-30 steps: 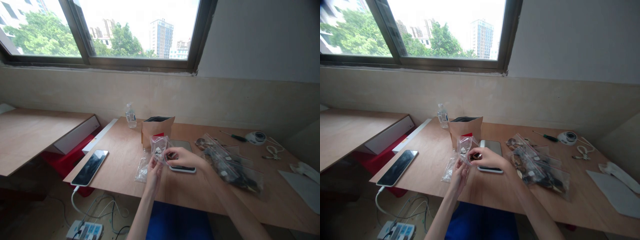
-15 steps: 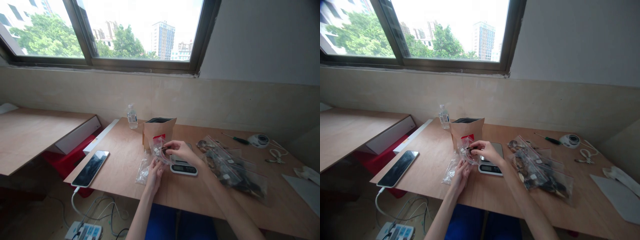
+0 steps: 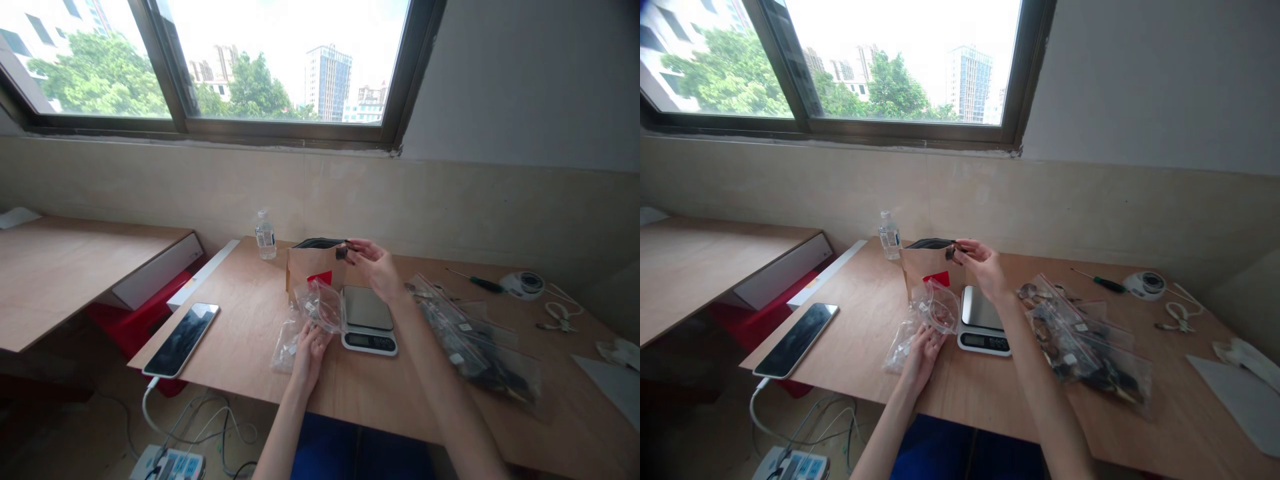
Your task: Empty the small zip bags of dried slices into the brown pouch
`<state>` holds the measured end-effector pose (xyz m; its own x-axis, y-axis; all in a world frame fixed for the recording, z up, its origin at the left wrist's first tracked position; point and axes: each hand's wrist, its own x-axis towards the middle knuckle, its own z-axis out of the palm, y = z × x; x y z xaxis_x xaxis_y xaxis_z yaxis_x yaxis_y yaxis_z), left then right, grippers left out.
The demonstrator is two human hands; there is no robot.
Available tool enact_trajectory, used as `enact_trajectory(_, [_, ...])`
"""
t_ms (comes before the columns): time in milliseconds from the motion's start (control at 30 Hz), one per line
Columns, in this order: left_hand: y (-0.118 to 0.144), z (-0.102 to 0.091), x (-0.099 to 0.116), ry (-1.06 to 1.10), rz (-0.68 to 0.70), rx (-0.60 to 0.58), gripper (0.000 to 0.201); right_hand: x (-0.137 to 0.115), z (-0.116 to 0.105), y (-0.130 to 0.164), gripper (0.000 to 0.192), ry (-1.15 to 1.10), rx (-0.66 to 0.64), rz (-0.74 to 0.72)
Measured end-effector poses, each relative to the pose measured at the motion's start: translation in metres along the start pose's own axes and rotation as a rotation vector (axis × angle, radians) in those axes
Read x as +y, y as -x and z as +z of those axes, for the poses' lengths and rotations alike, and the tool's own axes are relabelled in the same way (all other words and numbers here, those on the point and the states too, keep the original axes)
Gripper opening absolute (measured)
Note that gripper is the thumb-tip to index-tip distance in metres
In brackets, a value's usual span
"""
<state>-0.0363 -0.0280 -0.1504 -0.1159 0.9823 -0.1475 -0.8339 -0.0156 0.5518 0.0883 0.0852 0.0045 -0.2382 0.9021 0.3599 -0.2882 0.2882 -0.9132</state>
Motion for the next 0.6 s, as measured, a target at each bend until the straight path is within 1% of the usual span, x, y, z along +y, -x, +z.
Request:
enact_trajectory(100, [0.0,0.0,0.0,-0.007,-0.009,0.011,0.029,-0.019,0.016,-0.024,0.033,0.225,0.069,-0.236])
enact_trajectory(167, [0.0,-0.001,0.0,-0.007,-0.011,0.022,0.028,-0.024,0.026,-0.035,0.028,0.367,0.072,-0.343])
enact_trajectory(233, [-0.001,-0.001,0.001,-0.005,-0.011,0.029,0.028,-0.022,0.034,-0.042,0.022,0.477,0.051,-0.423])
enact_trajectory(300, [-0.001,-0.001,0.001,0.001,-0.012,0.029,0.03,-0.014,0.039,-0.044,0.018,0.567,-0.002,-0.479])
enact_trajectory(367, [-0.001,-0.001,0.001,0.008,-0.016,0.03,0.031,-0.004,0.041,-0.045,0.015,0.63,-0.082,-0.504])
enact_trajectory(433, [-0.001,-0.001,0.002,0.019,-0.022,0.036,0.031,0.004,0.04,-0.044,0.015,0.651,-0.153,-0.489])
enact_trajectory(500, [-0.001,-0.001,0.002,0.032,-0.028,0.039,0.029,0.009,0.037,-0.043,0.016,0.647,-0.19,-0.456])
enact_trajectory(600, [-0.001,-0.002,0.002,0.046,-0.028,0.036,0.026,0.01,0.031,-0.042,0.019,0.673,-0.239,-0.427])
